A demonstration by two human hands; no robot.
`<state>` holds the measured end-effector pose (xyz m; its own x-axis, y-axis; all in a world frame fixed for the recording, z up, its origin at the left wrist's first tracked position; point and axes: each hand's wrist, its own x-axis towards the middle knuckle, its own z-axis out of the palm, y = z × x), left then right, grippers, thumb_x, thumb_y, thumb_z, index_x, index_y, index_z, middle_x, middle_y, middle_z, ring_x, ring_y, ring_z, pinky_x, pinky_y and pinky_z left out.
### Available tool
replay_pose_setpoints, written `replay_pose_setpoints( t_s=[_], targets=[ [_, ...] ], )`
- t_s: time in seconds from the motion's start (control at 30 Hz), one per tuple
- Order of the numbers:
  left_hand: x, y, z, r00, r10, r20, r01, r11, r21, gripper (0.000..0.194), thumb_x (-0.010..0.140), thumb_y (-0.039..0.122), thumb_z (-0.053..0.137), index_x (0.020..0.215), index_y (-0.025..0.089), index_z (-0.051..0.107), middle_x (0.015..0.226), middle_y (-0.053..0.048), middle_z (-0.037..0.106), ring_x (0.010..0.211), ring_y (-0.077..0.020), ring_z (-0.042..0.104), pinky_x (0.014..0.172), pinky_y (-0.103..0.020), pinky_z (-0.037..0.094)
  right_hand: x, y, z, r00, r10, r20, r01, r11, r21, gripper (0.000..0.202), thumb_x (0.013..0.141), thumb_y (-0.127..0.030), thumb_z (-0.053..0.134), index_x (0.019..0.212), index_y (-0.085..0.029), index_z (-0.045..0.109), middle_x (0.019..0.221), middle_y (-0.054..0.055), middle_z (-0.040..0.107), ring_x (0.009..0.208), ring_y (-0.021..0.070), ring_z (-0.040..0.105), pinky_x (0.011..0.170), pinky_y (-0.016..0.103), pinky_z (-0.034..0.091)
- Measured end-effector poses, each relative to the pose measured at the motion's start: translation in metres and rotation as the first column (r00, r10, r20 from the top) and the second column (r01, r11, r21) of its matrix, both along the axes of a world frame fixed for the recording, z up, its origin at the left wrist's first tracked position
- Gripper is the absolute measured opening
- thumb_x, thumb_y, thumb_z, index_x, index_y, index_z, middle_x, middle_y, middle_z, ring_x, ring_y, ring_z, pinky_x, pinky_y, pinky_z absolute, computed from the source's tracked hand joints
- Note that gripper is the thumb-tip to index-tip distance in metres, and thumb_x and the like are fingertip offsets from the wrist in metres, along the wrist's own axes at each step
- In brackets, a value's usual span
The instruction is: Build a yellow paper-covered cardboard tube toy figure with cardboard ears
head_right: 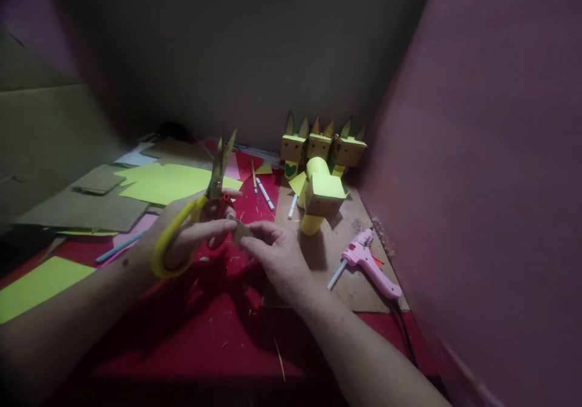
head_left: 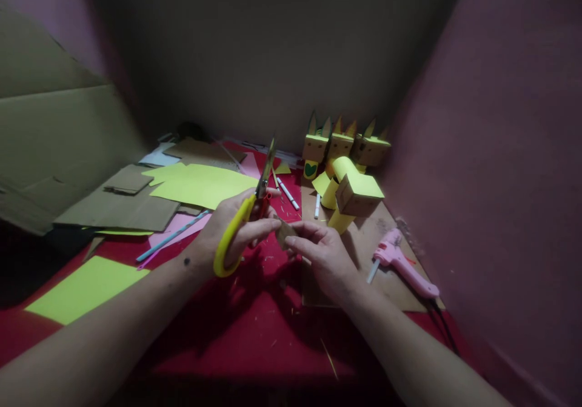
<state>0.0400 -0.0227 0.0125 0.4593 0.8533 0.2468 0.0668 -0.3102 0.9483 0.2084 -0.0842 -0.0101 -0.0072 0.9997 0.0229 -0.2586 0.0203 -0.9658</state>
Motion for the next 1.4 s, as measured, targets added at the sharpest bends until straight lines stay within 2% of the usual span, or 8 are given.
replay_pose_setpoints(
  t_s=[0.2,0.33,0.53,0.67,0.83,1.07,1.23,1.4],
  targets=[
    [-0.002,0.001,-0.002,0.999,-0.029,-0.036,0.027,0.999,-0.041,0.044,0.080,0.036,0.071,0.120,0.020,0.062,0.060,0.004,0.055,0.049,-0.0145,0.051,0.049,-0.028,0.041,-0.001,-0.001,0.002,1.000,0.010,0.017,-0.009,0.999,-0.033,0.008,0.066,-0.023,0.077,0.068,-0.016,0.072,0.052,-0.005,0.060,0.046,0.0072,0.048,0.050,0.023,0.037],
    [-0.002,0.006,-0.007,0.995,-0.085,0.059,0.091,0.988,-0.121,0.044,0.079,0.034,0.073,0.119,0.020,0.062,0.057,0.004,0.056,0.048,-0.0151,0.052,0.049,-0.028,0.043,-0.002,-0.002,0.001,0.999,0.034,-0.003,-0.034,0.998,-0.043,0.012,0.065,-0.023,0.077,0.074,-0.015,0.075,0.056,-0.003,0.063,0.048,0.0083,0.051,0.051,0.024,0.039],
    [0.002,0.013,-0.014,0.970,0.034,0.240,0.034,0.961,-0.276,0.042,0.075,0.036,0.079,0.110,0.018,0.066,0.067,0.001,0.062,0.048,-0.0110,0.054,0.043,-0.021,0.043,-0.001,0.001,-0.006,0.993,0.029,-0.114,-0.037,0.997,-0.070,0.015,0.064,-0.022,0.078,0.077,-0.014,0.075,0.058,-0.002,0.064,0.048,0.0083,0.054,0.050,0.023,0.043],
    [0.003,0.014,-0.016,0.958,0.038,0.284,0.055,0.949,-0.311,0.039,0.075,0.039,0.079,0.104,0.017,0.066,0.072,0.000,0.064,0.047,-0.0091,0.054,0.042,-0.020,0.044,-0.003,0.002,-0.007,0.986,-0.034,-0.161,0.018,0.995,-0.099,0.019,0.058,-0.019,0.081,0.075,-0.016,0.072,0.058,-0.004,0.065,0.047,0.0090,0.058,0.047,0.022,0.047],
    [0.001,0.011,-0.013,0.987,-0.017,0.157,0.058,0.964,-0.258,0.047,0.071,0.038,0.082,0.110,0.018,0.064,0.061,0.002,0.061,0.043,-0.0117,0.053,0.041,-0.022,0.041,-0.004,0.002,-0.004,0.979,-0.031,-0.201,0.011,0.995,-0.102,0.025,0.057,-0.019,0.083,0.079,-0.015,0.071,0.062,-0.002,0.067,0.050,0.0121,0.064,0.048,0.024,0.055],
    [0.001,0.008,-0.007,0.997,-0.081,-0.007,0.079,0.981,-0.177,0.043,0.071,0.034,0.076,0.109,0.020,0.062,0.055,0.005,0.058,0.045,-0.0140,0.052,0.046,-0.025,0.042,-0.002,0.002,-0.002,0.968,0.107,-0.226,-0.126,0.989,-0.074,0.026,0.068,-0.025,0.074,0.091,-0.012,0.073,0.066,0.004,0.073,0.054,0.0155,0.069,0.055,0.029,0.059],
    [0.000,0.004,-0.004,0.996,-0.087,-0.029,0.082,0.986,-0.147,0.036,0.071,0.032,0.076,0.103,0.020,0.065,0.056,0.005,0.056,0.044,-0.0131,0.050,0.045,-0.025,0.039,-0.002,0.001,-0.001,0.982,0.026,-0.187,-0.043,0.995,-0.089,0.024,0.074,-0.034,0.074,0.090,-0.016,0.074,0.069,0.002,0.073,0.054,0.0132,0.067,0.057,0.028,0.057],
    [0.002,-0.001,0.002,0.991,-0.111,-0.073,0.101,0.986,-0.133,0.029,0.067,0.035,0.079,0.089,0.020,0.066,0.056,0.003,0.056,0.047,-0.0137,0.051,0.047,-0.026,0.041,-0.002,0.001,-0.002,0.996,0.014,-0.089,-0.022,0.996,-0.090,0.026,0.066,-0.026,0.082,0.088,-0.017,0.075,0.071,0.002,0.074,0.058,0.0134,0.067,0.057,0.027,0.056]
  ],
)
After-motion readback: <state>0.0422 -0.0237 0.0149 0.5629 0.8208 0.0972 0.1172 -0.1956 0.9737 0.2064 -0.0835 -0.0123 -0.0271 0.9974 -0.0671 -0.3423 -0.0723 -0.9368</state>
